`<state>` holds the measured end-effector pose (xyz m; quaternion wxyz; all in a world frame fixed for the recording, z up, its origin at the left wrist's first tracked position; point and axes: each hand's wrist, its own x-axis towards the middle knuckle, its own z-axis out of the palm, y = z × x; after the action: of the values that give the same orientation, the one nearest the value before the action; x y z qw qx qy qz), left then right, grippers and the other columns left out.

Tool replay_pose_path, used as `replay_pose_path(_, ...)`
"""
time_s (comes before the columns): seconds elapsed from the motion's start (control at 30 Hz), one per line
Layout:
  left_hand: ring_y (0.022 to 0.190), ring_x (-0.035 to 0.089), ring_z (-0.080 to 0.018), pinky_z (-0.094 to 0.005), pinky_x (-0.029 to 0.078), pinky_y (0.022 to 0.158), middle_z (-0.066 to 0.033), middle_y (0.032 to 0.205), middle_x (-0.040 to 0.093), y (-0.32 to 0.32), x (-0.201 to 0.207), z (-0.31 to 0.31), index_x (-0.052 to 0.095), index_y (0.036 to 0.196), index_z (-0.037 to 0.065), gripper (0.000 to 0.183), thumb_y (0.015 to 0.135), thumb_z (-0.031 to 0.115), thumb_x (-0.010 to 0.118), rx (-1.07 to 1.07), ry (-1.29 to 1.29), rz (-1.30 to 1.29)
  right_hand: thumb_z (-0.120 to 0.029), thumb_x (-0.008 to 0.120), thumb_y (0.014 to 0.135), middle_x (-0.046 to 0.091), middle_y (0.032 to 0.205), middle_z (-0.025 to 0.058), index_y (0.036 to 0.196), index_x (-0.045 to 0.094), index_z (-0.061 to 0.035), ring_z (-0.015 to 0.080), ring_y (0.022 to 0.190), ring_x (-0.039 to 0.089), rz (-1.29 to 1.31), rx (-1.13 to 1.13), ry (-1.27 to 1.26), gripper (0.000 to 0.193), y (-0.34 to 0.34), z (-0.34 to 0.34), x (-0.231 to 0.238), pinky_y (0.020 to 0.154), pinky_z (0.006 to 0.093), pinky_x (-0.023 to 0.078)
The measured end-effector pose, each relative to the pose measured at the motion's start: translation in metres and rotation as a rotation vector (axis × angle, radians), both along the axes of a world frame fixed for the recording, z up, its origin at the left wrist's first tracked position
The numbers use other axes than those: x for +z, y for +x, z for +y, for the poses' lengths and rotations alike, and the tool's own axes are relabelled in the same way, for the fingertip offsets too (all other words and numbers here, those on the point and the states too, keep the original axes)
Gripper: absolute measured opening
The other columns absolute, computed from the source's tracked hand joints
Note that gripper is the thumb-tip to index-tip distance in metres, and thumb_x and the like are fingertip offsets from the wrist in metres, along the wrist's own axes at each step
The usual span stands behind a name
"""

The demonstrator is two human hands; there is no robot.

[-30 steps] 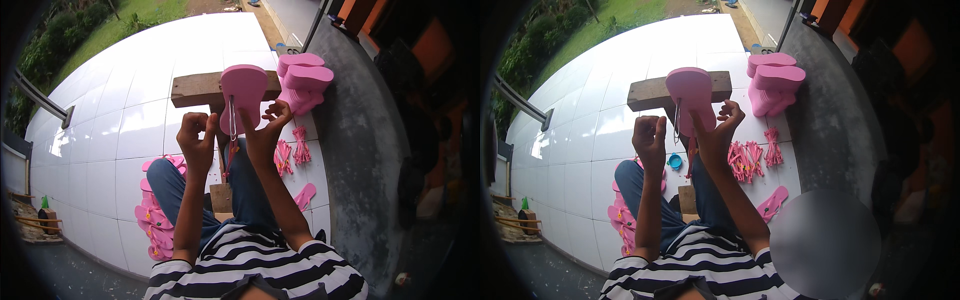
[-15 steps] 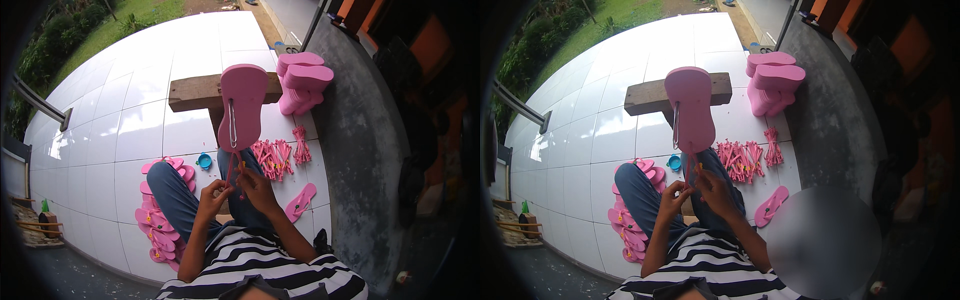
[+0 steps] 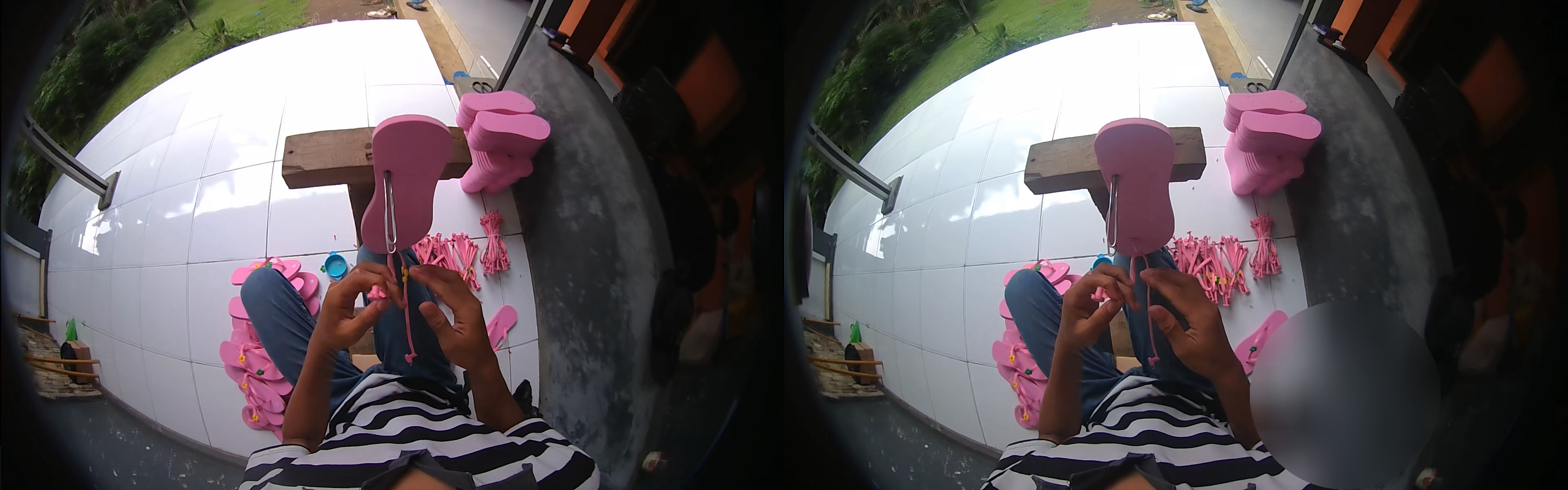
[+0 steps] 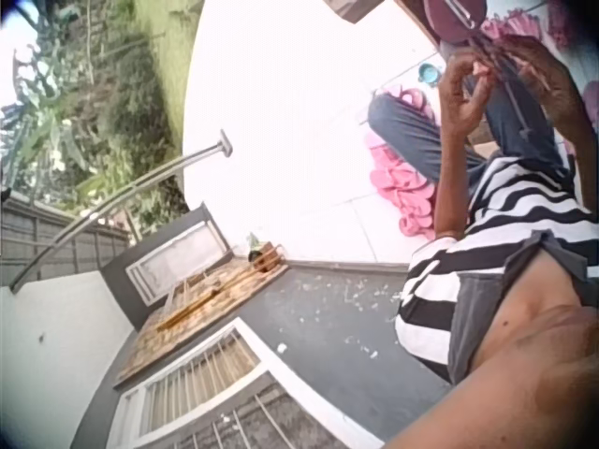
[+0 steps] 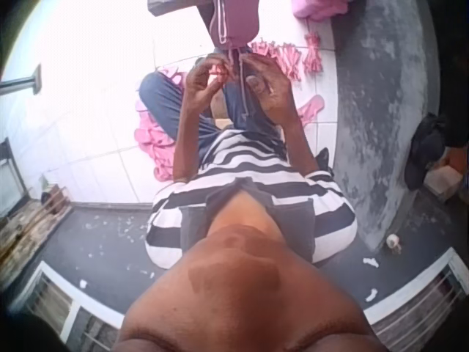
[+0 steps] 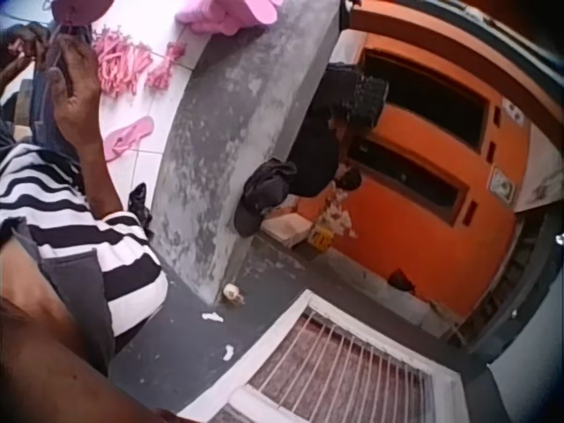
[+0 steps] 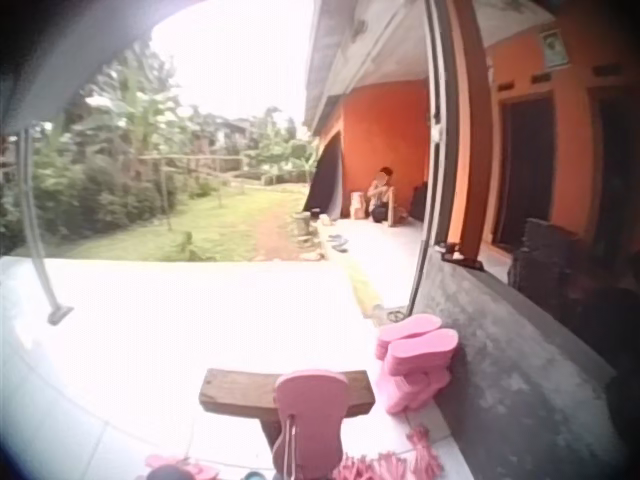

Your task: The person is assembling flip-flops by inserting pink straps into soles using a metal tool mounted on a wooden block. They pick up a sole, push it onto the tool to thread the strap through, and set the assembled sandal aside before repeating the process.

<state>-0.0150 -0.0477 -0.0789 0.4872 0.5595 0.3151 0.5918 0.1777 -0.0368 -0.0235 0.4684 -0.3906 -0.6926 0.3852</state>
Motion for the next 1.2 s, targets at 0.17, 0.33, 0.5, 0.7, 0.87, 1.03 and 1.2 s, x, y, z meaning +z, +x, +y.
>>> replay_pose_path(0.17, 0.099, 0.064, -0.0161, -0.0313, 0.050, 0.088, -0.0091, 0.101, 0.067, 0.000, -0.008, 0.010, 0.063, 0.108, 0.000, 0.020, 0.094, 0.014, 0.067, -0.355, -0.171, -0.215, -0.008, 0.070, 0.090, 0.071, 0.106, 0.0129, 0.109, 0.071, -0.0003, 0.0230, 0.103, 0.067, 0.361, 0.363, -0.161, 0.021, -0.007, 0.016, -0.004, 0.093, 0.0348, 0.052)
replay_pose_path(0.33, 0.098, 0.063, -0.0155, -0.0301, 0.050, 0.085, -0.0090, 0.102, 0.066, 0.000, 0.007, 0.031, 0.062, 0.108, -0.001, 0.020, 0.097, 0.016, 0.063, -0.061, -0.046, -0.128, -0.003, 0.071, 0.089, 0.071, 0.100, 0.0127, 0.106, 0.069, 0.0020, 0.0154, 0.091, 0.068, 0.652, 0.233, -0.302, 0.018, -0.019, 0.031, -0.003, 0.083, 0.0288, 0.055)
replay_pose_path(0.5, 0.089, 0.062, -0.0145, -0.0287, 0.050, 0.075, -0.0117, 0.101, 0.066, -0.027, 0.060, 0.061, 0.061, 0.105, 0.000, 0.012, 0.100, 0.010, 0.056, 0.356, 0.252, 0.054, 0.003, 0.067, 0.089, 0.069, 0.104, 0.0147, 0.105, 0.066, 0.0036, 0.0174, 0.094, 0.068, 0.770, 0.131, -0.178, 0.016, -0.042, 0.037, 0.002, 0.086, 0.0290, 0.055)
replay_pose_path(0.7, 0.089, 0.065, -0.0194, -0.0334, 0.050, 0.076, -0.0093, 0.099, 0.070, -0.036, 0.113, 0.099, 0.067, 0.105, 0.006, 0.019, 0.099, 0.022, 0.060, 0.726, 0.348, 0.652, 0.011, 0.066, 0.086, 0.063, 0.102, 0.0150, 0.097, 0.063, 0.0023, 0.0206, 0.092, 0.067, 0.668, 0.067, 0.042, 0.014, -0.052, 0.035, 0.004, 0.080, 0.0339, 0.059)
replay_pose_path(0.87, 0.073, 0.067, -0.0181, -0.0320, 0.051, 0.067, -0.0094, 0.081, 0.072, -0.034, 0.119, 0.116, 0.072, 0.106, 0.007, 0.031, 0.099, 0.034, 0.059, 0.457, 0.207, 0.514, 0.013, 0.065, 0.084, 0.061, 0.101, 0.0148, 0.096, 0.061, 0.0030, 0.0208, 0.092, 0.067, 0.542, 0.073, 0.157, 0.016, -0.052, 0.038, -0.006, 0.082, 0.0343, 0.059)
replay_pose_path(1.03, 0.066, 0.066, -0.0170, -0.0302, 0.051, 0.064, -0.0102, 0.080, 0.072, -0.025, 0.135, 0.111, 0.071, 0.104, 0.003, 0.029, 0.095, 0.029, 0.065, 0.261, -0.032, 0.647, 0.008, 0.069, 0.082, 0.064, 0.098, 0.0133, 0.095, 0.066, 0.0040, 0.0174, 0.092, 0.066, 0.500, 0.086, 0.012, 0.013, -0.041, 0.043, -0.003, 0.086, 0.0300, 0.054)
replay_pose_path(1.2, 0.070, 0.065, -0.0161, -0.0302, 0.049, 0.065, -0.0088, 0.076, 0.069, -0.020, 0.117, 0.107, 0.071, 0.101, 0.002, 0.022, 0.091, 0.022, 0.070, 0.365, 0.143, 0.540, 0.008, 0.069, 0.084, 0.065, 0.093, 0.0120, 0.095, 0.067, 0.0057, 0.0154, 0.085, 0.066, 0.337, 0.130, -0.090, 0.012, -0.035, 0.051, 0.019, 0.077, 0.0280, 0.055)
